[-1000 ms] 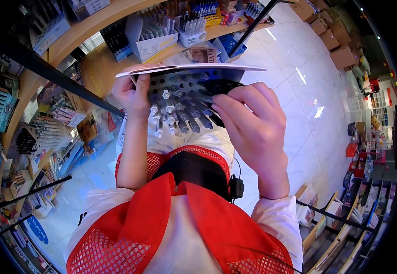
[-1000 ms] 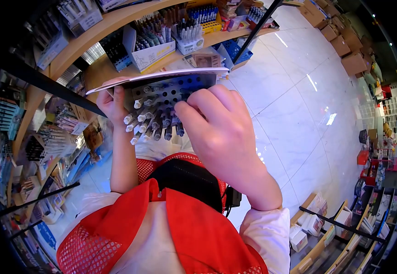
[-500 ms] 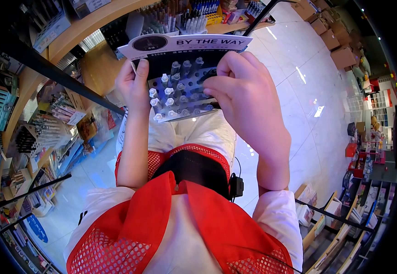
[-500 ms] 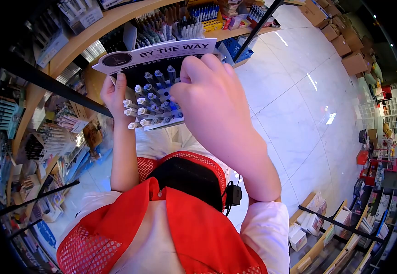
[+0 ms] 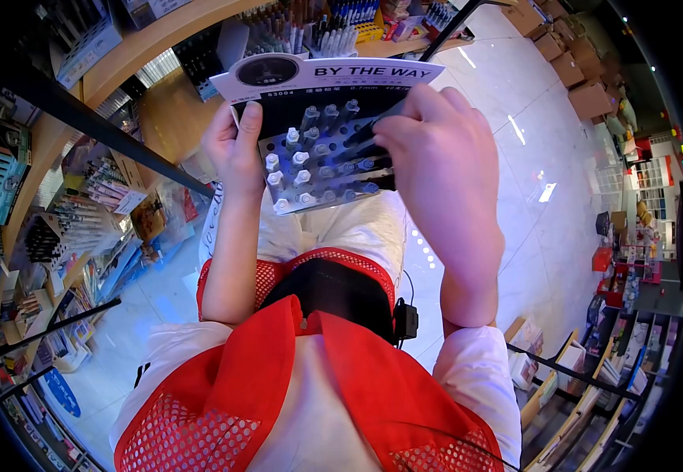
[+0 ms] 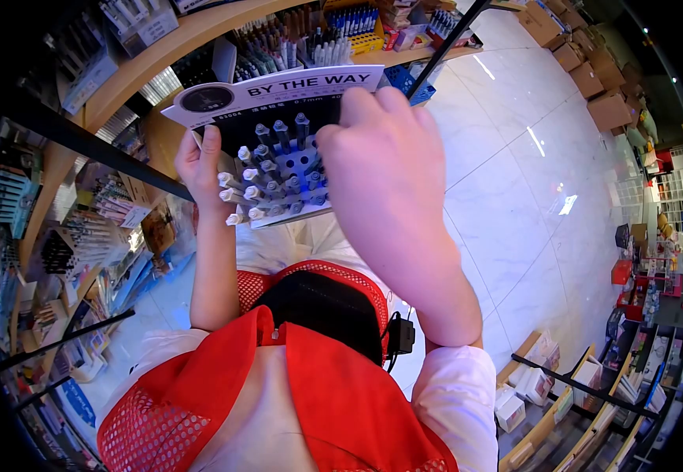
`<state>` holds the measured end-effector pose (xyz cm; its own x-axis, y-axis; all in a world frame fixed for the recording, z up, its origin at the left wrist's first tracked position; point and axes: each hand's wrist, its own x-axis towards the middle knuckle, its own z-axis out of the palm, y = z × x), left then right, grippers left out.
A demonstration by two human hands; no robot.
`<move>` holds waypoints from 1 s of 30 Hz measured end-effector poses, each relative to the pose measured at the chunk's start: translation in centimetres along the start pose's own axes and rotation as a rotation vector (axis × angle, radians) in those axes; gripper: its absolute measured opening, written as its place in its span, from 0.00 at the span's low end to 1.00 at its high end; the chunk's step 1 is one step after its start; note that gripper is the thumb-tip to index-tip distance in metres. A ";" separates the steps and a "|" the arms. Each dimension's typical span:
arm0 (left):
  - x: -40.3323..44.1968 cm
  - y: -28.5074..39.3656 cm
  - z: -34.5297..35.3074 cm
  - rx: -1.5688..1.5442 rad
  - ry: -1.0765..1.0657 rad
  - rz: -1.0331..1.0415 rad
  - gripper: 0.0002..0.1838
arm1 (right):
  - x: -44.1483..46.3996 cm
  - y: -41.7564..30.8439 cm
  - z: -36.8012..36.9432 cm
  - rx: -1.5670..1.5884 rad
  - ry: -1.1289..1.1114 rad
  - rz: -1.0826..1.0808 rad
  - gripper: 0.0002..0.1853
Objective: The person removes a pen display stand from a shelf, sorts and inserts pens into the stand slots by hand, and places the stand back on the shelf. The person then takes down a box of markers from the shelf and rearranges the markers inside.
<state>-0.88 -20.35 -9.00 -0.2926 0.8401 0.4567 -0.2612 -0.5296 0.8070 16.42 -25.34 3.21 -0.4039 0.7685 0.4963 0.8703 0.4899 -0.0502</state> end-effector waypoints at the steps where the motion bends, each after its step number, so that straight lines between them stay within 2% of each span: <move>1: 0.0 0.1 0.0 -0.023 0.013 -0.002 0.15 | -0.1 0.3 0.0 0.034 0.009 0.000 0.05; 5: -0.1 0.5 0.1 -0.014 0.045 0.011 0.15 | -0.3 -0.3 -0.3 0.152 -0.012 -0.070 0.05; 11: -0.5 0.9 -0.1 0.062 0.087 0.074 0.15 | -0.5 -0.5 -1.1 0.161 -0.050 -0.084 0.06; 15: -1.0 1.2 -0.2 0.196 0.026 0.148 0.14 | -0.6 0.3 0.7 0.191 0.133 -0.200 0.06; 17: -1.1 1.5 0.4 0.139 0.046 0.137 0.13 | -0.6 0.5 1.3 0.164 0.253 -0.221 0.06; 20: -1.0 1.6 0.8 0.091 0.043 0.139 0.13 | -1.0 0.5 1.2 0.191 0.258 -0.211 0.06; 24: -1.0 1.8 0.5 0.116 0.048 0.118 0.14 | -1.3 -0.1 -0.3 0.184 0.071 -0.172 0.08; 30: -1.1 1.7 0.5 0.100 0.054 0.137 0.13 | -1.1 -0.1 -1.3 0.140 -0.049 -0.161 0.07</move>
<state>-0.50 -22.17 -7.91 -0.3689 0.7522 0.5460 -0.1239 -0.6220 0.7732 17.11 -26.78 3.84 -0.5509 0.6931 0.4649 0.7470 0.6579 -0.0956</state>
